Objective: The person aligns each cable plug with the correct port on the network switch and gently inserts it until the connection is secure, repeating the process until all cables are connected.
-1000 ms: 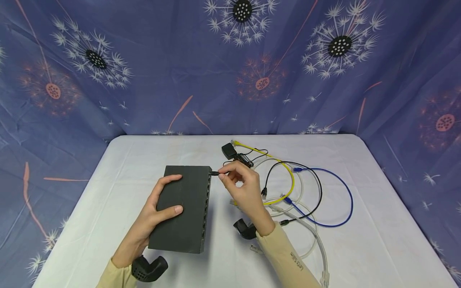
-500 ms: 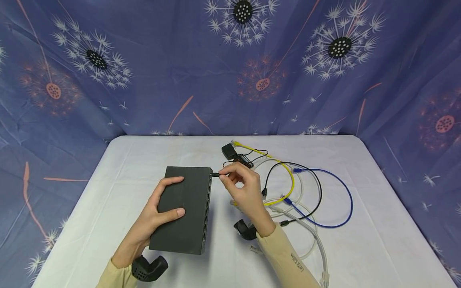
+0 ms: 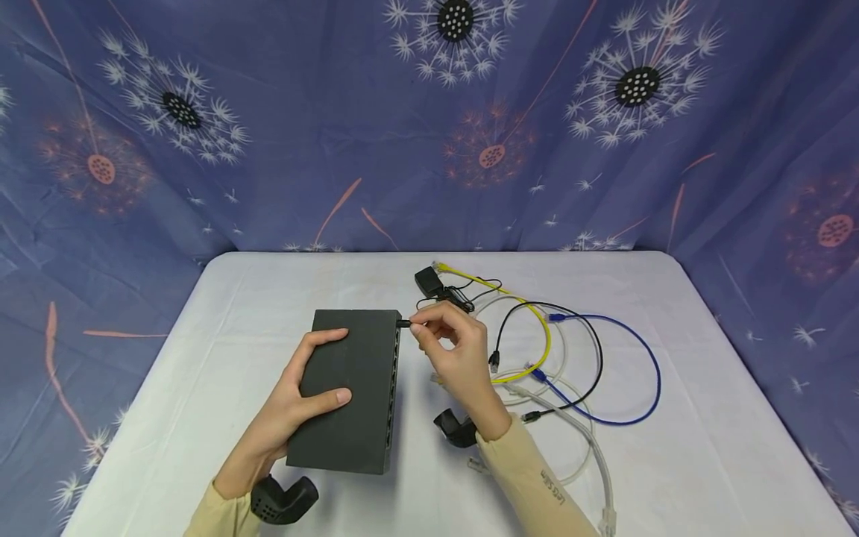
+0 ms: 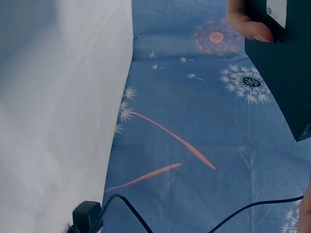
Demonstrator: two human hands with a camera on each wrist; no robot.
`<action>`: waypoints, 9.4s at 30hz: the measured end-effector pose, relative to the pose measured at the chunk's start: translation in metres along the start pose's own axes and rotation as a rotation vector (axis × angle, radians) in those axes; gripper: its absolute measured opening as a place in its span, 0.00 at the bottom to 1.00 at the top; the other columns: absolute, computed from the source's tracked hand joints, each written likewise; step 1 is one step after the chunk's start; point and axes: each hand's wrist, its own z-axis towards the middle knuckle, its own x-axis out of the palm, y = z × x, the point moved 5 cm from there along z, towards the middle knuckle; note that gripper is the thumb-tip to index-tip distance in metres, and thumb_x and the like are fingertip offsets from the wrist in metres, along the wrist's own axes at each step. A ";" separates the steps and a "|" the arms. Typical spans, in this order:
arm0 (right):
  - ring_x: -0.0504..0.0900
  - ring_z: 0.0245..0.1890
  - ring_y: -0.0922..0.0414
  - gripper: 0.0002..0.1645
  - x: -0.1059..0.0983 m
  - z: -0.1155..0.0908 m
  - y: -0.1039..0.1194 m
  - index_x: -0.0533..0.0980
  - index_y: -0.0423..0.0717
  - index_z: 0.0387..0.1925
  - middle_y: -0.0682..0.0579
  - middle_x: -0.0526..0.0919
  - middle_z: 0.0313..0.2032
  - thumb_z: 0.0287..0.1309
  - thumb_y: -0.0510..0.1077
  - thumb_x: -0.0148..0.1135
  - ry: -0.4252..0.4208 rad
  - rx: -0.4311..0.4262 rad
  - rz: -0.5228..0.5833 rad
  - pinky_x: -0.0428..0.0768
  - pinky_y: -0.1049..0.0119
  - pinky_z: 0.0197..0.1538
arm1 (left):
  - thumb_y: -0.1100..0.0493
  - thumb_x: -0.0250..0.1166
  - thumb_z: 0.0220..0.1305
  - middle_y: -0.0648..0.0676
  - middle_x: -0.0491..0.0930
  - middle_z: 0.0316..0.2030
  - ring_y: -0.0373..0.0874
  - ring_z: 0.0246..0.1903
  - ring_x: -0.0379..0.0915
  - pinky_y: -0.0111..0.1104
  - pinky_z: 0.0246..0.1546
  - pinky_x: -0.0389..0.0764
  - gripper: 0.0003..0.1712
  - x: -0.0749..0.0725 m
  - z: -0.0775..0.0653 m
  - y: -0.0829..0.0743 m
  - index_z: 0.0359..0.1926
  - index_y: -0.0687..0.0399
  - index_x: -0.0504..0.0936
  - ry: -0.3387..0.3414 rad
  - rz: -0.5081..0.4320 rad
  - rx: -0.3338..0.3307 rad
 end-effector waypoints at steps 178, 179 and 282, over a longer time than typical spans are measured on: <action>0.82 0.39 0.49 0.15 -0.104 -0.070 -0.109 0.79 0.39 0.46 0.46 0.84 0.38 0.58 0.30 0.56 0.230 0.579 -0.609 0.78 0.55 0.44 | 0.69 0.68 0.51 0.61 0.62 0.56 0.58 0.47 0.61 0.46 0.42 0.70 0.36 -0.013 0.000 0.025 0.62 0.52 0.68 -0.149 0.023 0.055; 0.82 0.39 0.48 0.15 -0.104 -0.070 -0.109 0.79 0.40 0.46 0.46 0.84 0.39 0.58 0.30 0.57 0.243 0.570 -0.618 0.77 0.54 0.44 | 0.69 0.68 0.51 0.61 0.62 0.56 0.58 0.47 0.61 0.46 0.42 0.70 0.36 -0.013 0.000 0.025 0.62 0.53 0.67 -0.147 0.022 0.055; 0.79 0.36 0.49 0.17 -0.057 0.001 0.027 0.82 0.35 0.37 0.42 0.81 0.34 0.63 0.48 0.62 0.012 -0.351 -0.533 0.73 0.71 0.47 | 0.70 0.67 0.52 0.63 0.62 0.53 0.59 0.47 0.63 0.45 0.40 0.73 0.34 -0.002 -0.002 0.013 0.61 0.52 0.67 -0.137 -0.028 0.072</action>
